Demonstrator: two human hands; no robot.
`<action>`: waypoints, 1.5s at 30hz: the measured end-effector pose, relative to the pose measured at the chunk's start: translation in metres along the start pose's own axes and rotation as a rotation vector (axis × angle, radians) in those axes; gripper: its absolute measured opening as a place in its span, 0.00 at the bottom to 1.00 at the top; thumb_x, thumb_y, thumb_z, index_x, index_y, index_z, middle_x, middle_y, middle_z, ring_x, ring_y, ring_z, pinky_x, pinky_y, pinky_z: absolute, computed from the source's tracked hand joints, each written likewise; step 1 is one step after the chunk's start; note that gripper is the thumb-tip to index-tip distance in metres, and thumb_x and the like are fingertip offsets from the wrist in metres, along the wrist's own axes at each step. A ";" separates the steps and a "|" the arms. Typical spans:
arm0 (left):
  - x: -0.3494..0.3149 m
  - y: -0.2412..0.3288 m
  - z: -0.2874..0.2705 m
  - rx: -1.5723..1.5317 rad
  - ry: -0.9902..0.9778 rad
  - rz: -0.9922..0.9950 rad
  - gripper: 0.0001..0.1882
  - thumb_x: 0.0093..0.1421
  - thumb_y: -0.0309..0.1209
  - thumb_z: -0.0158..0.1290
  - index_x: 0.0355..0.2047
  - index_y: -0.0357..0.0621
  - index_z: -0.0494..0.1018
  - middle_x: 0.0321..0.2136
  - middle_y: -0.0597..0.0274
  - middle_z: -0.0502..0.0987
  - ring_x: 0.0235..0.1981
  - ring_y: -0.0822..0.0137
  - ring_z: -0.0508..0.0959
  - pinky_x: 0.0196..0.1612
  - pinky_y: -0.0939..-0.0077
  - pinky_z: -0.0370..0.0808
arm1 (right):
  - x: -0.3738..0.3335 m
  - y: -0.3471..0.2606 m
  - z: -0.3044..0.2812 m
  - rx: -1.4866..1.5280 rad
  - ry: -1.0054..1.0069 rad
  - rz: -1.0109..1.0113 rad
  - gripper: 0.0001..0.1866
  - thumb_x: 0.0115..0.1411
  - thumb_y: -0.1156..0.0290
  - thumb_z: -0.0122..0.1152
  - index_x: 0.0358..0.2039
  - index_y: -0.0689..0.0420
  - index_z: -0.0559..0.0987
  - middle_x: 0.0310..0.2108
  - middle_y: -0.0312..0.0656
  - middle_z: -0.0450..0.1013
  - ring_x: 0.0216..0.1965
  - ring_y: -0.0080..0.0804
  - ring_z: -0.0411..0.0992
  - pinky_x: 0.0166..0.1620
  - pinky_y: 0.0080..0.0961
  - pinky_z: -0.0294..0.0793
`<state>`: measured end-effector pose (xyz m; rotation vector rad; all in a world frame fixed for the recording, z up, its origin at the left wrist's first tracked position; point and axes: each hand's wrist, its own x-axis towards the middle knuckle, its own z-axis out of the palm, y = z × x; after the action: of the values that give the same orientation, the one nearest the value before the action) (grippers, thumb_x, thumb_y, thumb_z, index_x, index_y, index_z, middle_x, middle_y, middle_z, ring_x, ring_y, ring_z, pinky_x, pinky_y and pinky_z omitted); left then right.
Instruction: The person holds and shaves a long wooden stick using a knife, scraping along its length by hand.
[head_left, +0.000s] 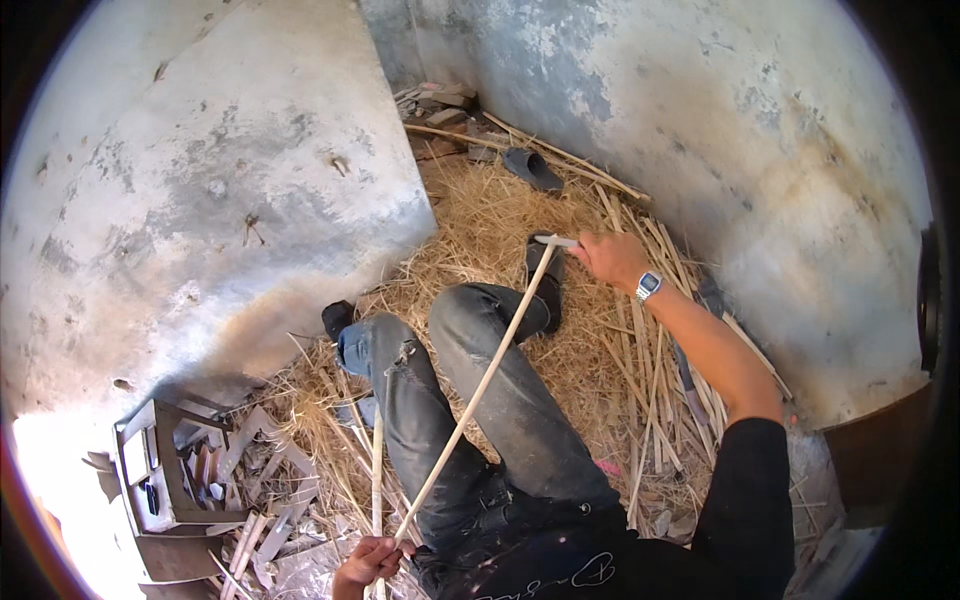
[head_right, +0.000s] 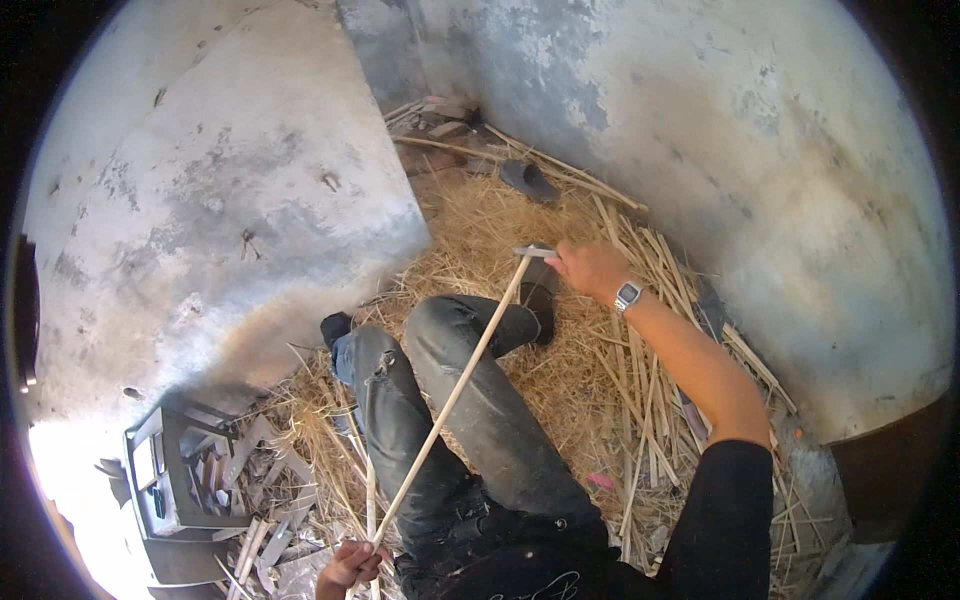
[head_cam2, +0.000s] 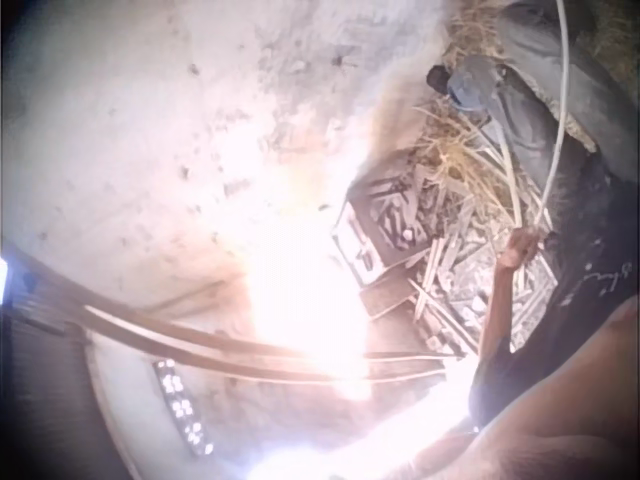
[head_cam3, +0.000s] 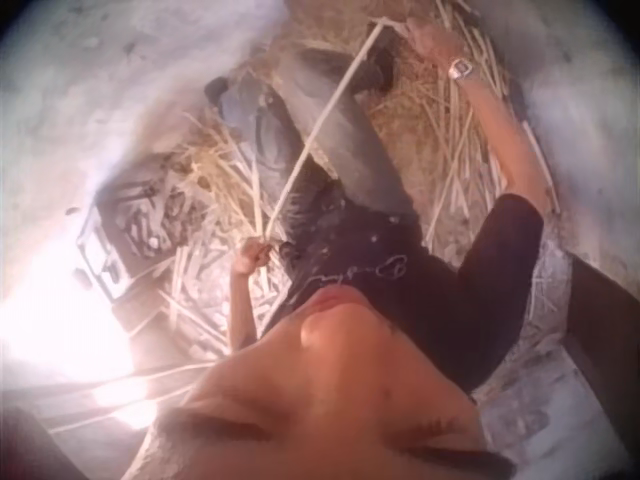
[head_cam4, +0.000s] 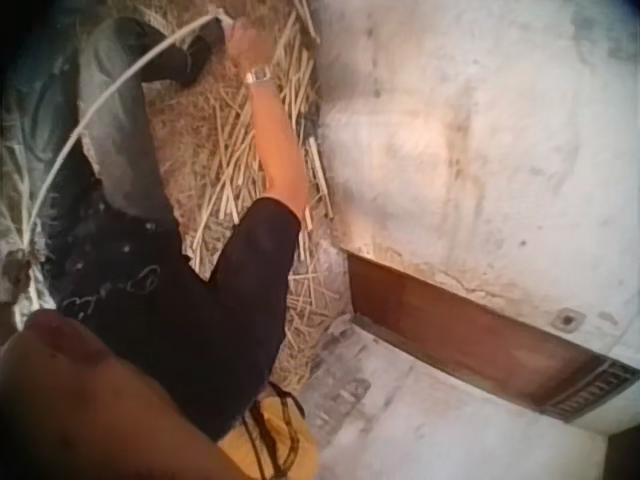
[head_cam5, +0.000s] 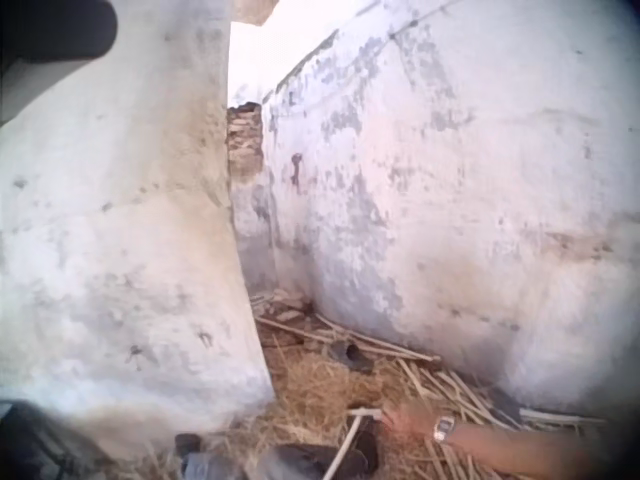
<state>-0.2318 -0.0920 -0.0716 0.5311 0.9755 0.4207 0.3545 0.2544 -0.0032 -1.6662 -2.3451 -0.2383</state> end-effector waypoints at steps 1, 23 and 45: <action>0.009 0.007 0.008 0.023 -0.012 0.003 0.27 0.74 0.44 0.48 0.48 0.24 0.76 0.16 0.74 0.54 0.14 0.78 0.52 0.19 0.78 0.50 | 0.008 0.012 -0.004 -0.087 -0.017 0.081 0.22 0.72 0.51 0.48 0.32 0.57 0.77 0.16 0.47 0.74 0.16 0.45 0.74 0.18 0.45 0.67; 0.013 -0.003 0.008 0.089 -0.073 0.133 0.25 0.77 0.43 0.43 0.48 0.27 0.75 0.13 0.73 0.56 0.13 0.77 0.55 0.20 0.79 0.53 | -0.005 -0.023 -0.053 0.456 0.143 0.457 0.17 0.74 0.60 0.52 0.50 0.56 0.84 0.32 0.53 0.81 0.27 0.32 0.78 0.35 0.32 0.76; 0.100 0.092 0.103 0.251 0.085 0.179 0.24 0.76 0.43 0.45 0.46 0.29 0.76 0.16 0.72 0.61 0.13 0.78 0.60 0.17 0.79 0.55 | -0.055 -0.158 0.017 0.814 0.223 -0.100 0.26 0.59 0.80 0.59 0.59 0.47 0.81 0.24 0.50 0.76 0.18 0.42 0.72 0.25 0.34 0.70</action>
<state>-0.1021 0.0127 -0.0364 0.8376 1.0738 0.4860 0.2210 0.1575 -0.0333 -1.0588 -1.9511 0.4390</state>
